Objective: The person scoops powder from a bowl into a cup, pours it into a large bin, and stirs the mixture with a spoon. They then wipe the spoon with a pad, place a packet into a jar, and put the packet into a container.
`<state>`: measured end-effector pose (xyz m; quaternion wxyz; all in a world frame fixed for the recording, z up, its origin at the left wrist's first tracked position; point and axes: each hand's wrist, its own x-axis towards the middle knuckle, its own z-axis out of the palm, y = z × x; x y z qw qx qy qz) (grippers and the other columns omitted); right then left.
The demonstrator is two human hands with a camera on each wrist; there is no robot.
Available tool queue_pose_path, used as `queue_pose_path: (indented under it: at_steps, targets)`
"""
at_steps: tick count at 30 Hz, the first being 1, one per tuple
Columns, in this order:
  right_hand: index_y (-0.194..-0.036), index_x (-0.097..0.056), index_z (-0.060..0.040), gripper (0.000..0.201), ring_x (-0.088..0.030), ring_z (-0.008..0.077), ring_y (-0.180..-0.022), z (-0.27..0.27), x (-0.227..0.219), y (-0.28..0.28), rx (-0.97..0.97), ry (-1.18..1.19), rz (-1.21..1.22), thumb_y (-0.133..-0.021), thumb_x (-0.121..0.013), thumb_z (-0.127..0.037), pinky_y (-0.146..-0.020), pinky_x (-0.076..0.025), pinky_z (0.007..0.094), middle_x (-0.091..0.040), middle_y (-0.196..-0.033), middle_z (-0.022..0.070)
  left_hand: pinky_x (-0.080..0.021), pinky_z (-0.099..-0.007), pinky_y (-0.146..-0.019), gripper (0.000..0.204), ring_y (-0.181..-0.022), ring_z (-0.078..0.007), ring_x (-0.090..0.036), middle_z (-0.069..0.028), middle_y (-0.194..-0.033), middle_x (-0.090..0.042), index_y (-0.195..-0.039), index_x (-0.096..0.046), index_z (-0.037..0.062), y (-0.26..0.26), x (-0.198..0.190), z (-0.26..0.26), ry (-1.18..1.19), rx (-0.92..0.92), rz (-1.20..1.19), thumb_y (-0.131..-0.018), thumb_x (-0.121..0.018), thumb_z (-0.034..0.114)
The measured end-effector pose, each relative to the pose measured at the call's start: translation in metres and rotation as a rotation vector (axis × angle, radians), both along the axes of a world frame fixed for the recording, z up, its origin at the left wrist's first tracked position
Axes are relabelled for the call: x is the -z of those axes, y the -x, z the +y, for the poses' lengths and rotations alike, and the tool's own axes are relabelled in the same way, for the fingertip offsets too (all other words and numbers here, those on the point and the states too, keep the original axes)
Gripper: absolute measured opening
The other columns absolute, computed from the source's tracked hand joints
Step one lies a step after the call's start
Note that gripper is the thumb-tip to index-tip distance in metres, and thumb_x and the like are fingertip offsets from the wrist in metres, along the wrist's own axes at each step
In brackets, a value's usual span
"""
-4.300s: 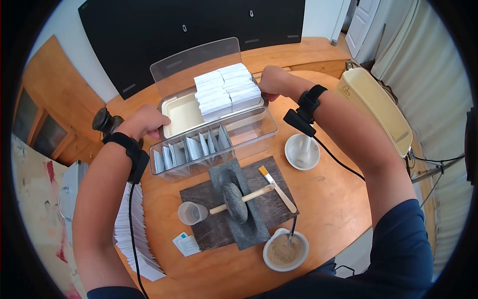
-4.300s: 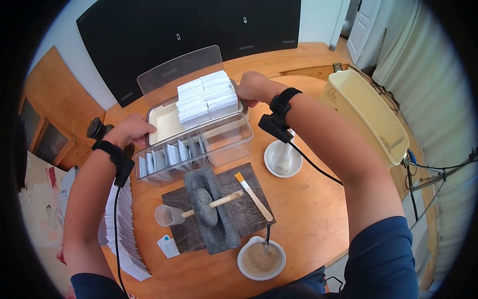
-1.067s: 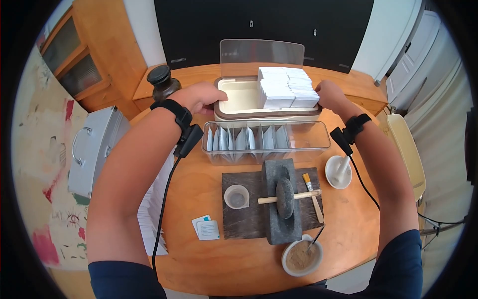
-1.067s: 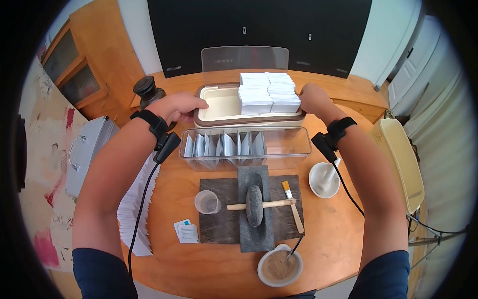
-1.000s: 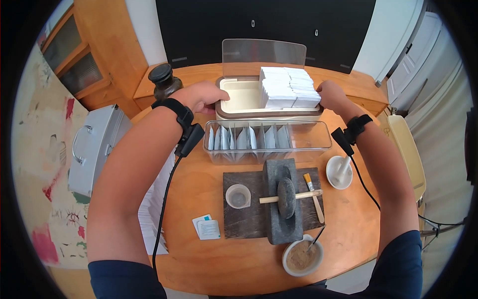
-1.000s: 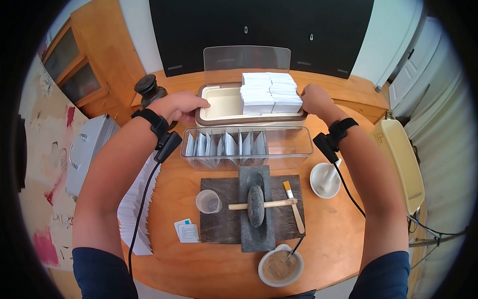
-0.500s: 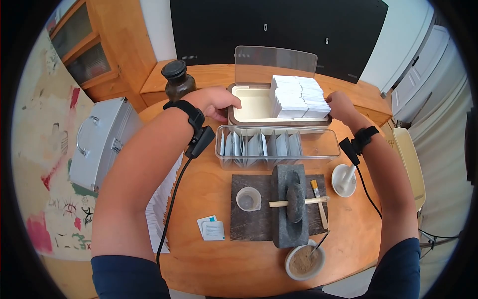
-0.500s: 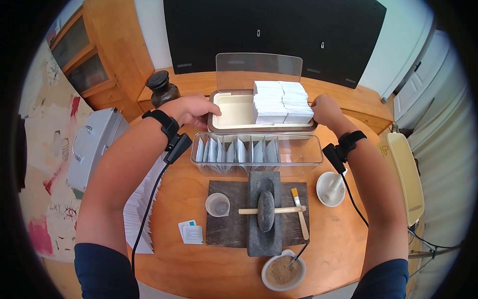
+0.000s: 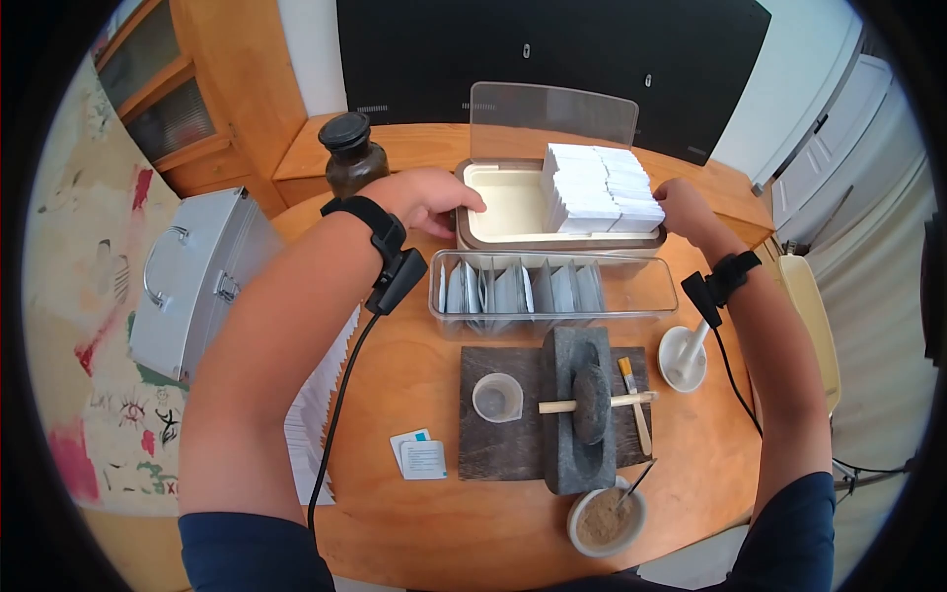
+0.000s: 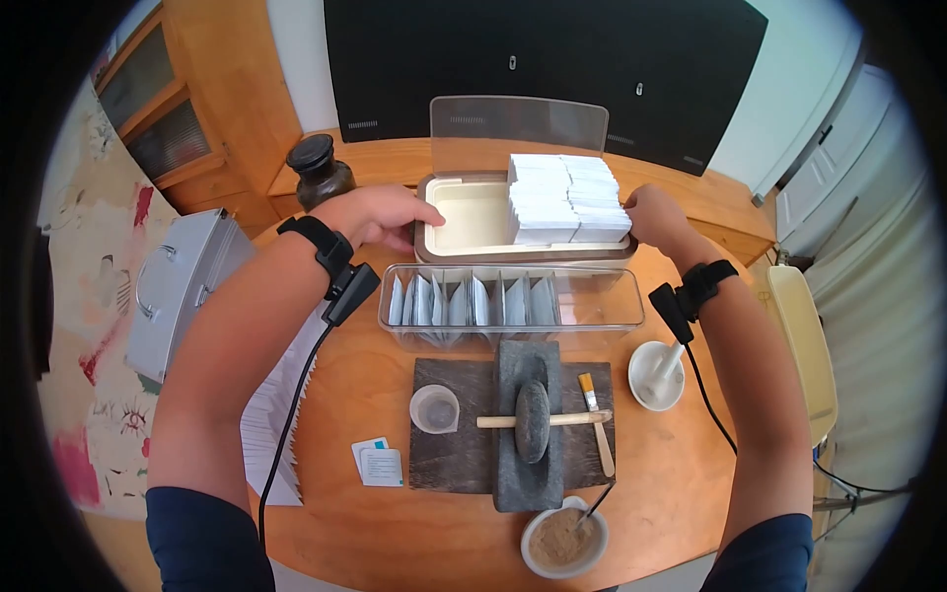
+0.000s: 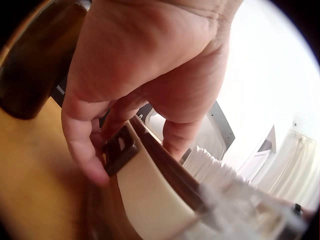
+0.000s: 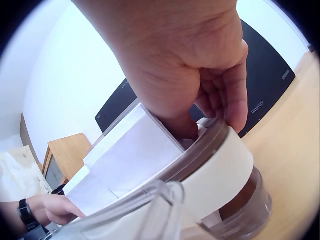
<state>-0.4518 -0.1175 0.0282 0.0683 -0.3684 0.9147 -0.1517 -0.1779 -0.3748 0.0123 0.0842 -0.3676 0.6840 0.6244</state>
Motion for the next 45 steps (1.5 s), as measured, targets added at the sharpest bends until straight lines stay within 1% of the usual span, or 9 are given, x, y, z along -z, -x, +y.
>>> queue_pose_path:
  at_steps: [4,11,14,16,19,24,29,34,45]
  targets:
    - [-0.095,-0.075,0.0037,0.021,-0.069,0.0305,-0.069,0.003,-0.003,0.004,0.002,0.02,-0.007,-0.084,-0.067,-0.013,-0.064,-0.054,0.0381,-0.071,-0.08,0.0206,-0.054,-0.0432,-0.098,0.042,-0.11,-0.0255,-0.063,-0.0112,-0.122,-0.063,-0.128,-0.058,0.0045,0.007,-0.013,0.003,0.087,-0.015,-0.017,-0.09,-0.069,0.017]
    - [-0.094,-0.076,0.0016,0.019,-0.07,0.0324,-0.07,0.004,-0.02,-0.012,0.014,0.013,0.02,-0.083,-0.066,-0.012,-0.066,-0.054,0.0386,-0.072,-0.079,0.019,-0.06,-0.0461,-0.088,0.044,-0.108,-0.0327,-0.066,-0.0196,-0.122,-0.063,-0.125,-0.058,-0.0051,0.009,-0.02,0.004,0.188,0.041,-0.06,-0.086,-0.069,0.011]
    - [-0.091,-0.075,0.0043,0.021,-0.069,0.0295,-0.066,0.001,-0.015,-0.01,-0.039,0.007,0.183,-0.083,-0.068,-0.014,-0.062,-0.054,0.0379,-0.071,-0.075,0.0191,-0.06,-0.0474,-0.085,0.046,-0.102,-0.0339,-0.069,-0.0212,-0.115,-0.066,-0.126,-0.058,-0.0056,0.008,-0.014,0.005,0.231,0.026,-0.057,-0.085,-0.068,0.011]
    - [-0.085,-0.075,0.0029,0.016,-0.07,0.0406,-0.079,-0.003,-0.018,-0.004,-0.084,-0.032,0.22,-0.078,-0.07,-0.011,-0.072,-0.055,0.0439,-0.071,-0.081,0.0237,-0.06,-0.0483,-0.083,0.044,-0.095,-0.0341,-0.071,-0.0212,-0.109,-0.068,-0.126,-0.059,-0.0051,0.006,-0.005,-0.001,0.201,0.025,0.013,-0.085,-0.065,0.011]
    - [-0.081,-0.076,0.0019,0.014,-0.071,0.0408,-0.083,-0.006,-0.03,-0.011,-0.047,0.019,0.285,-0.072,-0.075,-0.009,-0.077,-0.057,0.0421,-0.071,-0.084,0.0244,-0.061,-0.0472,-0.082,0.044,-0.095,-0.0349,-0.071,-0.0217,-0.113,-0.068,-0.127,-0.058,-0.0052,0.008,-0.004,-0.003,0.192,-0.001,0.018,-0.086,-0.064,0.01]
    - [-0.082,-0.079,-0.0013,0.013,-0.073,0.0333,-0.081,-0.007,-0.051,-0.025,0.003,0.001,0.193,-0.072,-0.076,-0.01,-0.076,-0.057,0.0368,-0.073,-0.083,0.0194,-0.061,-0.0461,-0.082,0.042,-0.096,-0.0352,-0.071,-0.0218,-0.114,-0.067,-0.125,-0.06,-0.006,0.006,-0.006,-0.002,0.231,-0.021,0.03,-0.086,-0.066,0.008]
    - [-0.084,-0.079,-0.0014,0.015,-0.073,0.0336,-0.08,-0.009,-0.052,-0.022,-0.01,-0.026,0.251,-0.074,-0.073,-0.011,-0.077,-0.057,0.0375,-0.073,-0.083,0.0191,-0.062,-0.0465,-0.082,0.041,-0.096,-0.0312,-0.072,-0.0216,-0.114,-0.068,-0.123,-0.06,-0.0109,0.005,-0.016,0.006,0.297,-0.03,0.034,-0.085,-0.068,0.003]
    - [-0.086,-0.079,-0.0015,0.015,-0.073,0.0337,-0.081,-0.01,-0.065,-0.033,-0.018,-0.07,0.274,-0.076,-0.071,-0.01,-0.077,-0.058,0.0378,-0.074,-0.084,0.0187,-0.064,-0.044,-0.074,0.037,-0.089,-0.0313,-0.073,-0.0226,-0.109,-0.068,-0.116,-0.063,-0.0128,0.006,-0.019,0.012,0.443,0.017,0.013,-0.083,-0.069,0.005]
    - [-0.084,-0.078,-0.001,0.015,-0.073,0.036,-0.082,-0.008,-0.068,-0.035,-0.028,-0.043,0.329,-0.074,-0.073,-0.011,-0.077,-0.058,0.0386,-0.074,-0.085,0.0205,-0.062,-0.0376,-0.073,0.035,-0.087,-0.0287,-0.072,-0.0191,-0.105,-0.07,-0.111,-0.068,-0.0093,0.005,-0.03,0.022,0.507,0.013,-0.041,-0.081,-0.072,0.009]
